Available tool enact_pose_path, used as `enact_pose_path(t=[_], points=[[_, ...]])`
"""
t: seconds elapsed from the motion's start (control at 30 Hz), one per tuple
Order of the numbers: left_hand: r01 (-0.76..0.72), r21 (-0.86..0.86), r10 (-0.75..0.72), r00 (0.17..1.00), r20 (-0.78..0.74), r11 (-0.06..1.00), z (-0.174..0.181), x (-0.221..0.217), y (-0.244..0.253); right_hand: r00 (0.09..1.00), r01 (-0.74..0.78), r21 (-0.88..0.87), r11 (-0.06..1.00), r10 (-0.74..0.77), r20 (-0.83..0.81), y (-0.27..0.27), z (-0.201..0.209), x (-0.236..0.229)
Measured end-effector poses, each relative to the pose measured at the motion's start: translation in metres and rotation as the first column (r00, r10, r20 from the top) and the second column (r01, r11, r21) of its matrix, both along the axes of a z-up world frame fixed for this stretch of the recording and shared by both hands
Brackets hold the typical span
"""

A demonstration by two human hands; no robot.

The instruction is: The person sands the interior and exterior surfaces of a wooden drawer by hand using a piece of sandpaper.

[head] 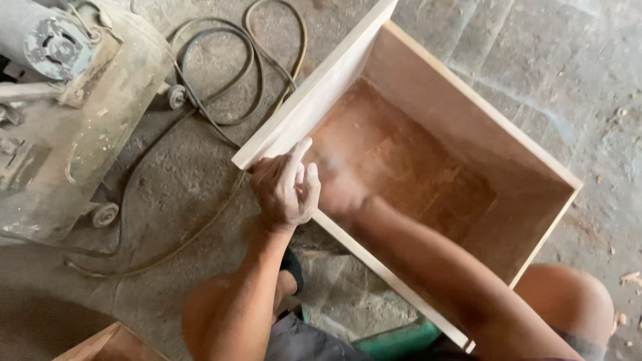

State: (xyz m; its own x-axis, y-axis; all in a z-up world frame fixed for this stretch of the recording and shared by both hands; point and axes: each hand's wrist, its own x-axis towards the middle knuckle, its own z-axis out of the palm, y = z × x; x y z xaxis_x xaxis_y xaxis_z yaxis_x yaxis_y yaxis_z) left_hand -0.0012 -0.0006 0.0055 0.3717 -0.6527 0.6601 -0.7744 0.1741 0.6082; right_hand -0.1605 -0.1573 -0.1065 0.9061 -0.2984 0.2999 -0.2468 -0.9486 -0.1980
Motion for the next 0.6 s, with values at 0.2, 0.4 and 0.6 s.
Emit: enact_pose_path(t=[0.2,0.4,0.6], points=[[-0.019,0.025,0.019,0.999,-0.028,1.000,-0.007,-0.003,0.003,0.997,0.069,-0.065,0.996,-0.070,-0.012,-0.035,0.000,0.011],[-0.028,-0.057,0.030,0.999,0.022,0.998,0.001,0.004,-0.006,0.996,-0.061,-0.076,0.995,0.065,0.056,-0.042,0.008,0.030],[-0.010,-0.003,0.010,1.000,-0.008,1.000,-0.001,-0.004,-0.002,0.999,0.022,-0.075,0.997,-0.018,0.049,-0.037,0.007,0.034]])
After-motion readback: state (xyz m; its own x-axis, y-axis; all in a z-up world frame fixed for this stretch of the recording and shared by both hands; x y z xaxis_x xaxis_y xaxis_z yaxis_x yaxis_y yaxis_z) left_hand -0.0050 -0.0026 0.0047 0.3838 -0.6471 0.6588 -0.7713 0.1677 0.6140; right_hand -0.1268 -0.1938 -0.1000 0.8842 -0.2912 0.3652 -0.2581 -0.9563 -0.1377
